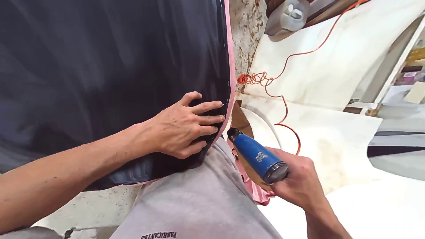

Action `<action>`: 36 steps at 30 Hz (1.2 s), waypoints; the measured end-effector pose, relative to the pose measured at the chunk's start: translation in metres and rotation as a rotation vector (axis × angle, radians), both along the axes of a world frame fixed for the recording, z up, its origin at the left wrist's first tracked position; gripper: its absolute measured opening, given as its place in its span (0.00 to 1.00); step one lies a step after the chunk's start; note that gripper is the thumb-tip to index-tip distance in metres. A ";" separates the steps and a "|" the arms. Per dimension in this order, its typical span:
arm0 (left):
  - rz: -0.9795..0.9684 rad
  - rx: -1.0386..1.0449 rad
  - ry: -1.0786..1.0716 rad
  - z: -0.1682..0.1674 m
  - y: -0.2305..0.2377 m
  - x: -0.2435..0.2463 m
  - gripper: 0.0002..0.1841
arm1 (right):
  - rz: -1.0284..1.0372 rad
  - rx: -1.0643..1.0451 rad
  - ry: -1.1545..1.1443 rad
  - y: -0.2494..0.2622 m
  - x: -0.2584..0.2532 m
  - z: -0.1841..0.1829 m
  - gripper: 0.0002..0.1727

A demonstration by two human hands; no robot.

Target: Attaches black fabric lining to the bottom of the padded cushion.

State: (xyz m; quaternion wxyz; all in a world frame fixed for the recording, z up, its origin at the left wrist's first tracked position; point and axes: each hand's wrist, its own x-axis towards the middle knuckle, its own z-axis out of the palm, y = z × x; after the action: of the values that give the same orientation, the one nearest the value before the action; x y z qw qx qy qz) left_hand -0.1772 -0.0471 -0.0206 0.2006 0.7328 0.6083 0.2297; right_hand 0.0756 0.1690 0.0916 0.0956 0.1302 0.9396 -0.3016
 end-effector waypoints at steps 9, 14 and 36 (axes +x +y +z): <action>-0.062 -0.018 -0.024 0.001 0.006 0.006 0.22 | 0.045 -0.003 -0.037 0.002 -0.011 -0.001 0.23; -0.055 -0.056 0.088 0.006 -0.007 0.024 0.30 | 0.028 -0.002 -0.029 0.004 -0.019 0.001 0.21; 0.041 -0.002 0.254 0.005 -0.020 0.056 0.28 | 0.133 0.088 -0.124 -0.001 -0.046 0.000 0.21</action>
State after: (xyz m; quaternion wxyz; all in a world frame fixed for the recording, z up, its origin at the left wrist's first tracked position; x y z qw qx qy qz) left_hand -0.1211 -0.0676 -0.0160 0.1179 0.7430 0.6440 0.1388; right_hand 0.0293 0.1680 0.0919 0.1677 0.0900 0.9509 -0.2442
